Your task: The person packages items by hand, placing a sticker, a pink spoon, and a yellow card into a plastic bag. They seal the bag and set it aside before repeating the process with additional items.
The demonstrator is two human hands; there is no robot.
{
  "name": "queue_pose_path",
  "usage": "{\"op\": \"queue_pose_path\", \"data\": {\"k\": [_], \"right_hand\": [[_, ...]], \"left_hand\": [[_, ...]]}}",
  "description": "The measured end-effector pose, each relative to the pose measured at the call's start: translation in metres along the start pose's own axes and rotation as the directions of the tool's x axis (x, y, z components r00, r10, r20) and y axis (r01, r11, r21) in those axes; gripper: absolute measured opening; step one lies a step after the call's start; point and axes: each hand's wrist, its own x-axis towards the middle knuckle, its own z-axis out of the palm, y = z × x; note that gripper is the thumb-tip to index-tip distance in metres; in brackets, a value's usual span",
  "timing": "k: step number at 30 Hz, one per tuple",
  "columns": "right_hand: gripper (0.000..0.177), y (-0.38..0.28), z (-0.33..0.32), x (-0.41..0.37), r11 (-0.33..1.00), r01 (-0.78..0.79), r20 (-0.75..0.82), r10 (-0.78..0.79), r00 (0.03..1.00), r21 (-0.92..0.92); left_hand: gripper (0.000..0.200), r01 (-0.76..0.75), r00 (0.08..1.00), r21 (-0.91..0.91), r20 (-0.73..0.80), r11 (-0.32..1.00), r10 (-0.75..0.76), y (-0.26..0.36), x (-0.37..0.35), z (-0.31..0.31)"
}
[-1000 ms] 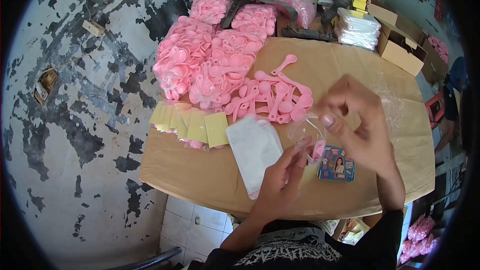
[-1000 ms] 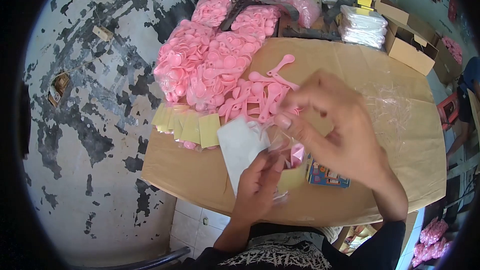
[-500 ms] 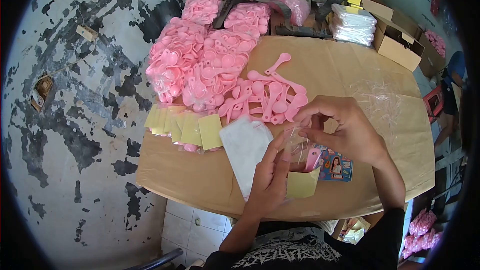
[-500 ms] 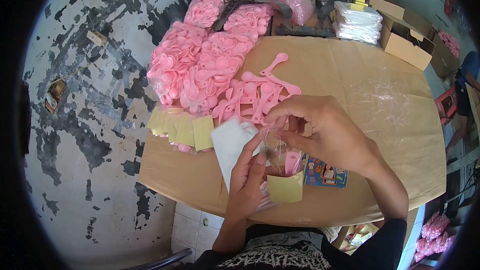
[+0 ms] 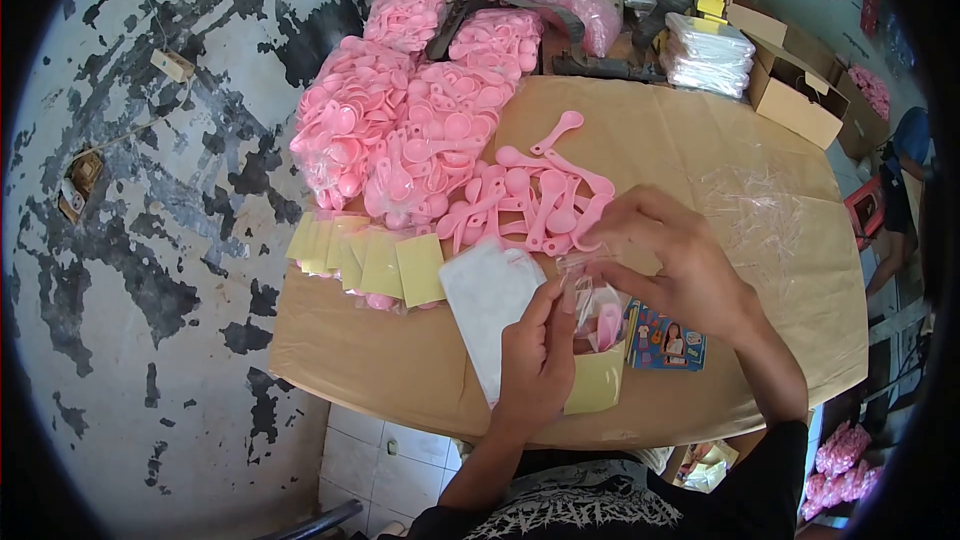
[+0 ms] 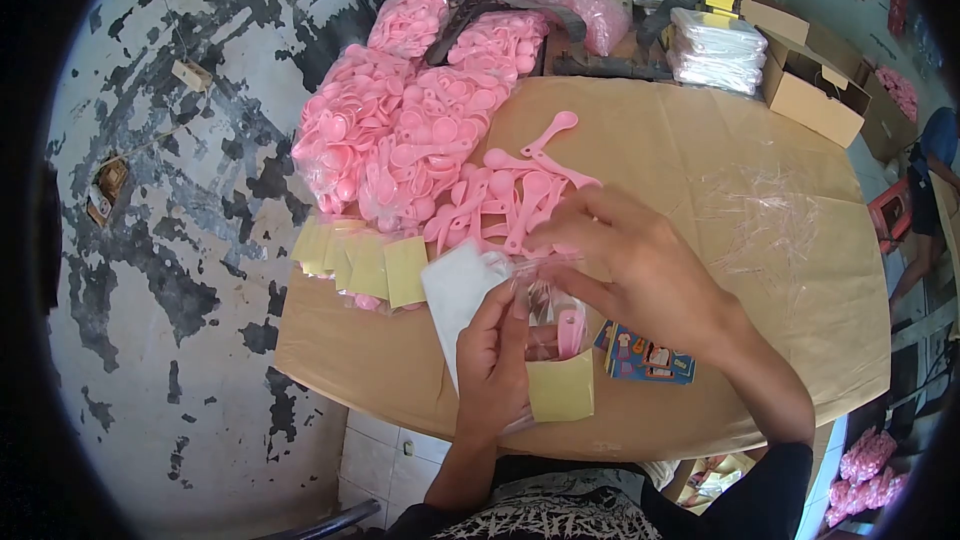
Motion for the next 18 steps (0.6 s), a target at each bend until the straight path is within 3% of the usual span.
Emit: {"op": "queue_pose_path", "data": {"k": [3, 9, 15, 18], "right_hand": [[0.017, -0.006, -0.004, 0.003, 0.954, 0.155, 0.026, -0.153, 0.988, -0.257], [0.018, 0.001, 0.006, -0.003, 0.886, 0.244, 0.049, -0.245, 0.968, -0.393], [0.018, 0.011, 0.005, -0.007, 0.887, 0.192, 0.128, -0.151, 0.980, -0.420], [0.015, 0.015, -0.001, -0.004, 0.933, 0.090, -0.055, -0.116, 0.992, -0.347]], "left_hand": [[0.031, -0.059, 0.996, 0.092, -0.057, 0.994, 0.065, -0.001, -0.001, 0.003], [0.031, -0.109, 0.992, 0.335, -0.021, 0.936, 0.123, 0.011, -0.001, 0.007], [0.029, -0.162, 0.987, 0.506, 0.084, 0.847, 0.139, 0.020, 0.005, 0.010], [0.031, -0.199, 0.978, 0.499, 0.154, 0.843, 0.140, 0.021, 0.002, 0.006]]}}
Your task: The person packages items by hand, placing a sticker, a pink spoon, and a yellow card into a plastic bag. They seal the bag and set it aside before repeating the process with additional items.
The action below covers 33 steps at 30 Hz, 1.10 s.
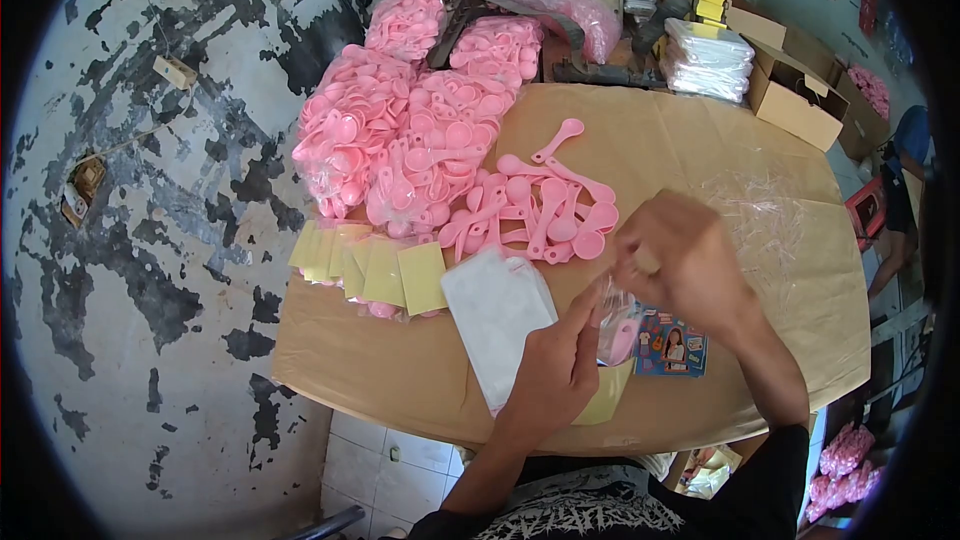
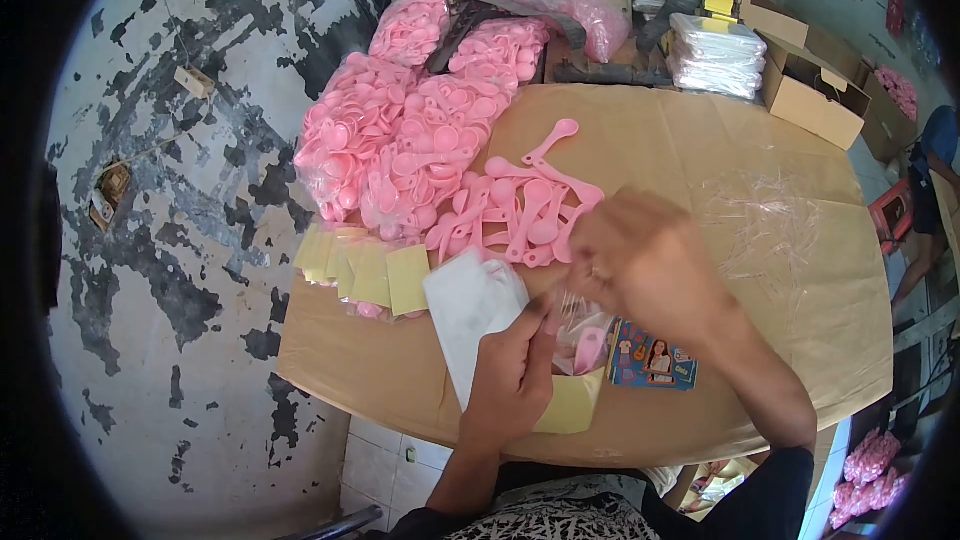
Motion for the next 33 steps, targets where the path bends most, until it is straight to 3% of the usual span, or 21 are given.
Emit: {"op": "queue_pose_path", "data": {"k": [1, 3, 5, 6, 7, 9, 10, 11, 12, 15, 18, 19, 21, 23, 25, 29, 33], "right_hand": [[0.013, 0.003, -0.007, 0.002, 0.983, -0.104, 0.002, 0.105, 0.994, 0.148], [0.011, 0.011, -0.033, 0.005, 0.855, -0.293, 0.054, 0.299, 0.953, 0.427], [0.009, 0.029, -0.063, 0.000, 0.853, -0.185, -0.007, 0.216, 0.976, 0.488], [0.007, 0.046, -0.081, -0.006, 0.772, -0.205, 0.028, 0.236, 0.971, 0.602], [0.006, 0.063, -0.094, -0.013, 0.674, -0.226, 0.066, 0.255, 0.965, 0.703], [0.016, 0.091, -0.092, -0.022, 0.367, -0.255, 0.111, 0.370, 0.923, 0.895], [0.008, 0.129, -0.087, -0.041, 0.382, -0.466, 0.252, 0.491, 0.834, 0.798], [0.012, 0.157, -0.076, -0.054, 0.666, -0.629, 0.400, 0.491, 0.774, 0.401], [0.021, 0.173, -0.069, -0.061, 0.803, -0.589, 0.512, 0.544, 0.665, -0.087], [0.031, 0.183, -0.070, -0.064, 0.852, -0.493, 0.110, 0.515, 0.850, -0.175], [0.024, 0.136, -0.086, -0.026, 0.773, -0.634, 0.026, 0.634, 0.773, -0.010], [0.024, 0.134, -0.076, -0.031, 0.801, -0.544, 0.019, 0.558, 0.830, 0.249], [0.025, 0.060, -0.061, -0.010, 0.694, -0.619, 0.313, 0.534, 0.785, 0.368], [0.027, 0.029, -0.030, -0.010, 0.695, -0.454, 0.513, 0.142, 0.847, 0.557], [0.023, 0.000, -0.014, 0.000, 0.723, -0.536, 0.657, 0.152, 0.738, 0.435], [0.022, -0.003, 0.003, -0.011, 0.529, -0.612, 0.581, 0.251, 0.774, 0.587], [0.023, 0.001, 0.013, -0.019, 0.478, -0.560, 0.506, 0.251, 0.826, 0.677]], "left_hand": [[0.033, 0.052, 0.998, -0.219, -0.025, 0.974, -0.059, 0.001, -0.002, 0.003], [0.036, 0.125, 0.982, -0.620, -0.037, 0.775, -0.188, 0.004, -0.003, 0.009], [0.036, 0.134, 0.983, -0.685, -0.002, 0.716, -0.185, -0.003, -0.001, 0.001], [0.037, 0.140, 0.983, -0.716, 0.016, 0.684, -0.185, -0.010, 0.000, -0.001], [0.037, 0.033, 0.991, -0.555, -0.089, 0.831, -0.099, -0.027, 0.002, 0.001], [0.037, 0.106, 0.973, -0.641, -0.090, 0.760, -0.211, -0.017, 0.001, -0.001], [0.037, 0.142, 0.960, -0.683, -0.080, 0.716, -0.267, -0.010, 0.001, -0.002], [0.036, 0.184, 0.958, -0.583, -0.075, 0.791, -0.278, -0.004, 0.001, -0.006], [0.035, 0.167, 0.960, -0.601, -0.083, 0.782, -0.269, -0.009, -0.001, -0.002], [0.035, 0.139, 0.962, -0.640, -0.095, 0.756, -0.257, -0.025, -0.001, 0.003], [0.035, 0.153, 0.960, -0.696, -0.063, 0.702, -0.272, -0.017, -0.001, -0.002], [0.035, 0.133, 0.967, -0.728, -0.054, 0.672, -0.250, -0.015, 0.001, -0.002], [0.035, 0.110, 0.969, -0.757, -0.061, 0.644, -0.238, -0.012, 0.005, -0.002], [0.035, 0.116, 0.959, -0.752, -0.086, 0.649, -0.271, -0.011, 0.005, 0.001], [0.037, 0.062, 0.954, -0.742, -0.154, 0.668, -0.259, -0.016, 0.007, 0.003], [0.040, 0.038, 0.957, -0.800, -0.143, 0.599, -0.253, -0.014, 0.009, 0.000], [0.038, 0.147, 0.952, -0.719, -0.084, 0.679, -0.295, -0.030, 0.001, 0.001]]}}
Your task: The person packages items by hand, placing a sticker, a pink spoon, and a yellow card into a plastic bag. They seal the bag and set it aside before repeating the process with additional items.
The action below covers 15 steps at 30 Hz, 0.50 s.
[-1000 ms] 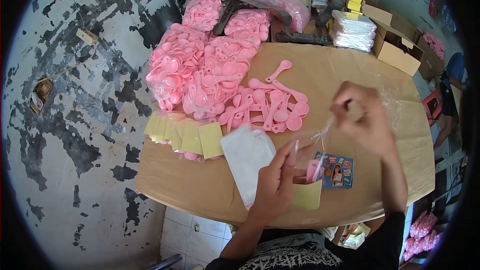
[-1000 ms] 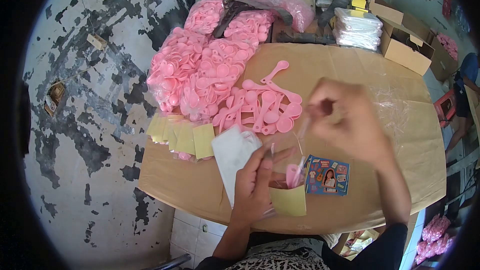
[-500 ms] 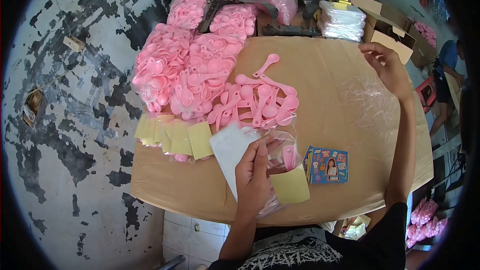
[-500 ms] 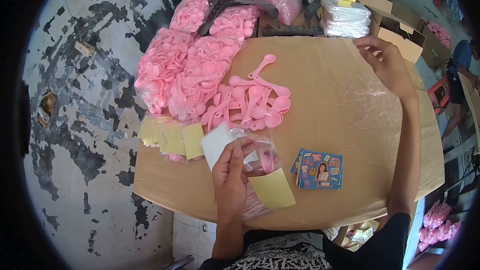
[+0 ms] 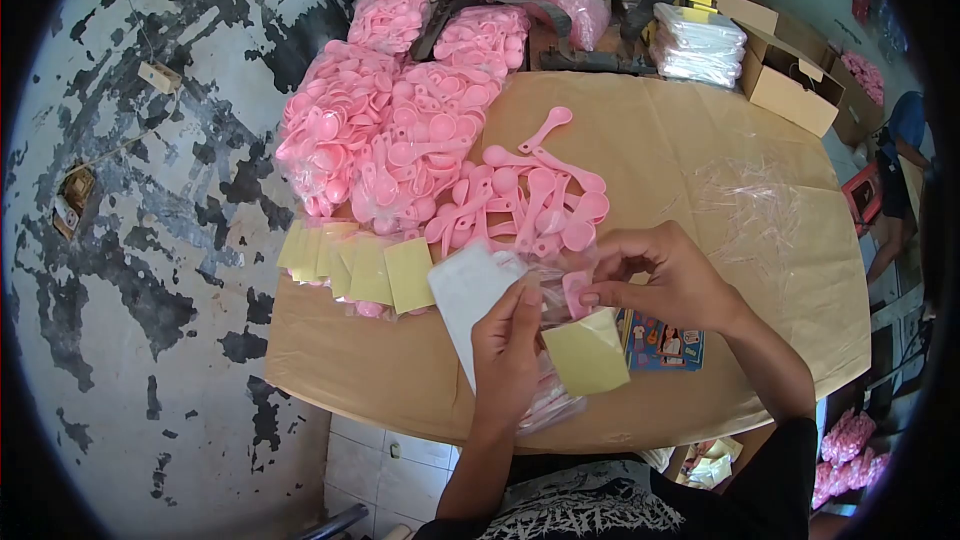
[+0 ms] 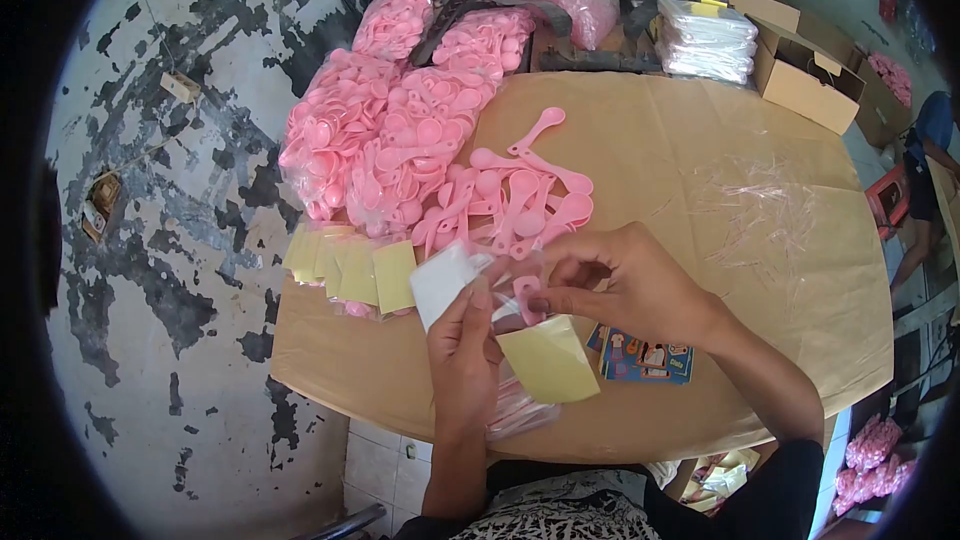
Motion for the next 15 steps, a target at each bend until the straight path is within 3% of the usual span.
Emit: {"op": "queue_pose_path", "data": {"k": [4, 7, 13, 15], "right_hand": [[0.026, 0.005, -0.004, 0.003, 0.998, -0.005, 0.153, -0.004, 0.988, 0.058], [0.023, -0.009, 0.001, 0.002, 0.993, -0.122, 0.064, 0.121, 0.991, 0.008], [0.020, -0.003, -0.003, 0.003, 0.999, -0.016, 0.208, 0.024, 0.978, -0.039], [0.020, -0.005, -0.004, 0.002, 1.000, -0.006, 0.158, 0.005, 0.987, 0.002]], "left_hand": [[0.036, -0.072, 0.996, 0.004, -0.053, 0.997, 0.072, 0.007, -0.002, 0.008], [0.037, -0.069, 0.997, -0.014, -0.035, 0.998, 0.068, 0.007, -0.001, 0.005], [0.037, -0.030, 0.999, -0.136, -0.026, 0.990, 0.026, 0.010, -0.001, 0.011], [0.037, -0.009, 1.000, -0.151, 0.010, 0.988, 0.011, 0.009, -0.002, 0.008]]}}
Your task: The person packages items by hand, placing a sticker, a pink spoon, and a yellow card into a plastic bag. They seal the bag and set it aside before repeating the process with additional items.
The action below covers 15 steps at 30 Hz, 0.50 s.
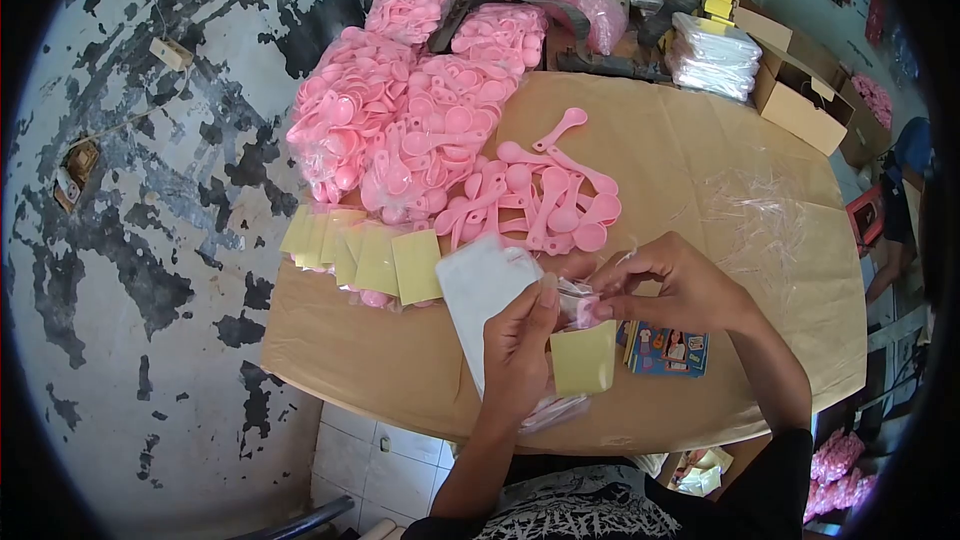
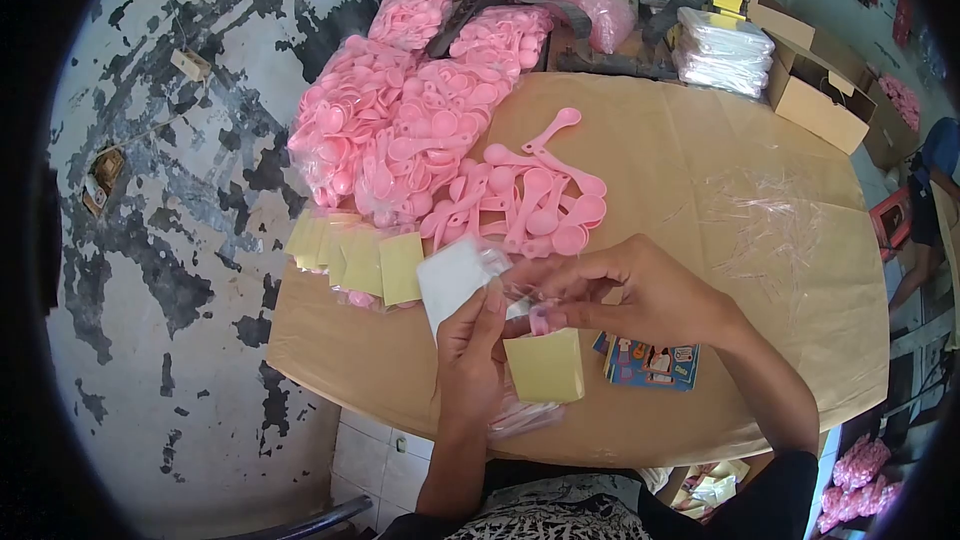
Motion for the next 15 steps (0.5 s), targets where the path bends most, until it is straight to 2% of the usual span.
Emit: {"op": "queue_pose_path", "data": {"k": [2, 5, 8, 10, 13, 15], "right_hand": [[0.019, 0.002, 0.000, -0.001, 1.000, 0.001, -0.059, 0.000, 0.998, 0.027], [0.016, 0.010, 0.001, 0.000, 0.998, -0.025, -0.132, 0.033, 0.991, 0.060], [0.015, 0.007, 0.004, 0.000, 0.995, -0.056, -0.149, 0.067, 0.987, 0.080], [0.015, 0.006, 0.004, 0.001, 0.995, -0.085, -0.144, 0.093, 0.985, 0.061], [0.018, 0.010, 0.007, 0.002, 0.996, -0.005, -0.127, 0.016, 0.992, 0.085], [0.019, 0.010, 0.009, 0.002, 0.988, -0.006, -0.154, 0.029, 0.988, 0.151]], "left_hand": [[0.037, -0.001, 0.999, 0.050, 0.048, 0.999, -0.002, -0.003, 0.000, -0.012], [0.033, 0.015, 0.999, 0.074, 0.041, 0.997, -0.018, -0.001, 0.001, -0.014], [0.030, -0.046, 0.995, 0.231, 0.096, 0.972, 0.024, 0.006, 0.001, -0.016], [0.030, -0.026, 0.997, 0.245, 0.083, 0.969, 0.006, 0.010, 0.002, -0.015], [0.029, -0.015, 0.998, 0.252, 0.065, 0.968, -0.001, 0.011, 0.003, -0.016], [0.028, -0.013, 0.998, 0.250, 0.069, 0.968, -0.004, 0.010, 0.002, -0.017]]}}
